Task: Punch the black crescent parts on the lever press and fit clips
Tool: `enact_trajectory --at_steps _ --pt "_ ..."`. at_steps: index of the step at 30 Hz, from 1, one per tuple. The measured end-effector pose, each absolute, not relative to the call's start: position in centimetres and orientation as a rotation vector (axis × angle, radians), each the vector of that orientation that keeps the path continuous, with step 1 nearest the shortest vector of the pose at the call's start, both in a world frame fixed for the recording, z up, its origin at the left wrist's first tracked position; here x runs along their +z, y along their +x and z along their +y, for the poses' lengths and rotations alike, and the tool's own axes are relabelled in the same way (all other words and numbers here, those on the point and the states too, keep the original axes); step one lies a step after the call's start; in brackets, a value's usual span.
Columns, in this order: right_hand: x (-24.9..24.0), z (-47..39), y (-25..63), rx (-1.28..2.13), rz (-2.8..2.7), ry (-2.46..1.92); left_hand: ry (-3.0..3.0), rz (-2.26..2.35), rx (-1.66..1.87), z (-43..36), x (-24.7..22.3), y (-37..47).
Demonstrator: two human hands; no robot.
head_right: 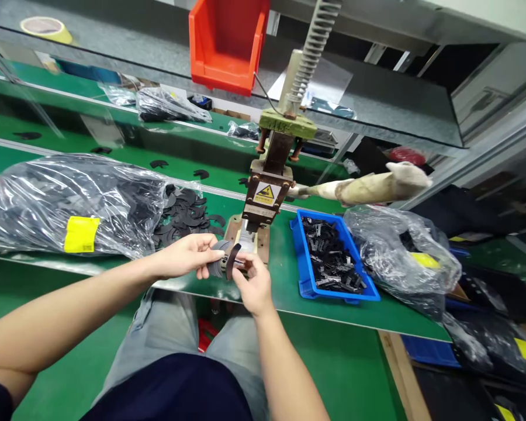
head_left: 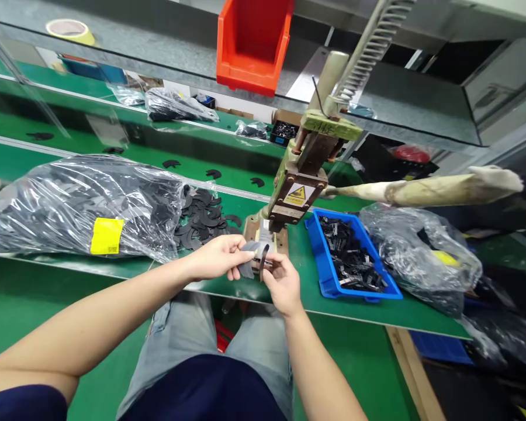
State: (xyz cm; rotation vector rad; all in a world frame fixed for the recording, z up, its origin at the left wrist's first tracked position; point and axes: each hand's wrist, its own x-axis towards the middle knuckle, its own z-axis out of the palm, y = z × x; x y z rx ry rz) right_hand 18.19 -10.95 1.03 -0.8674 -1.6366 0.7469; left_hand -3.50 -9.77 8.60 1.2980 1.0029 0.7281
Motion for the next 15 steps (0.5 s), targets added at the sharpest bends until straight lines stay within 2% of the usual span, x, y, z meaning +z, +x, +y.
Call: enact_trajectory --at_steps 15 --pt "0.7 -13.2 17.2 0.744 -1.589 -1.026 1.21 0.976 0.56 -10.3 8.4 -2.2"
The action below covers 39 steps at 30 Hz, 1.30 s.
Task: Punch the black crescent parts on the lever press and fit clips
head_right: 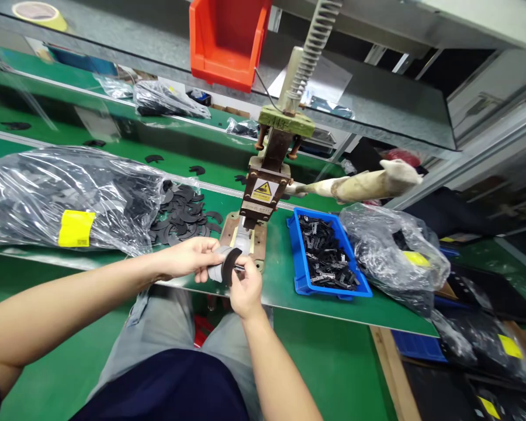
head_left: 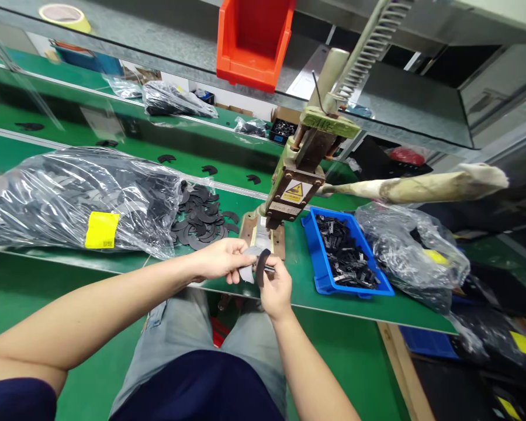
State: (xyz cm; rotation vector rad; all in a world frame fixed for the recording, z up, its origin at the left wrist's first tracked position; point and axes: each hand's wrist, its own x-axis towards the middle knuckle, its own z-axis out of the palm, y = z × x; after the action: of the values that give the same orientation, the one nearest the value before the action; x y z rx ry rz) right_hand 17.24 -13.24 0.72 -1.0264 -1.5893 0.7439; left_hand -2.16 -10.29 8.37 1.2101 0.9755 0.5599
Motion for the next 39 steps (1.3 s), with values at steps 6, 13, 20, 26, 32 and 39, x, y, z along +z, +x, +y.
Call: enact_trajectory --at_steps 6,13,20,26,32,39 --pt "1.4 -13.0 19.5 0.607 -1.752 -1.044 1.611 1.228 0.788 -10.6 8.5 -3.0" --pt "1.8 -13.2 19.4 0.519 -1.813 -0.988 2.019 1.217 0.741 -11.0 8.3 -1.3" --pt "1.2 -13.7 20.0 0.589 -1.705 -0.974 1.546 1.083 0.707 -10.4 6.9 -0.6" --pt "2.7 -14.4 21.7 0.782 -1.723 -1.02 1.216 0.84 0.768 -11.1 5.9 0.7" --pt "5.7 -14.0 24.4 0.913 -1.809 -1.233 1.341 0.853 0.729 -10.8 1.8 0.5" --pt "9.6 -5.7 29.9 0.588 -1.913 -1.555 1.817 1.135 0.718 -10.9 -3.4 -2.5"
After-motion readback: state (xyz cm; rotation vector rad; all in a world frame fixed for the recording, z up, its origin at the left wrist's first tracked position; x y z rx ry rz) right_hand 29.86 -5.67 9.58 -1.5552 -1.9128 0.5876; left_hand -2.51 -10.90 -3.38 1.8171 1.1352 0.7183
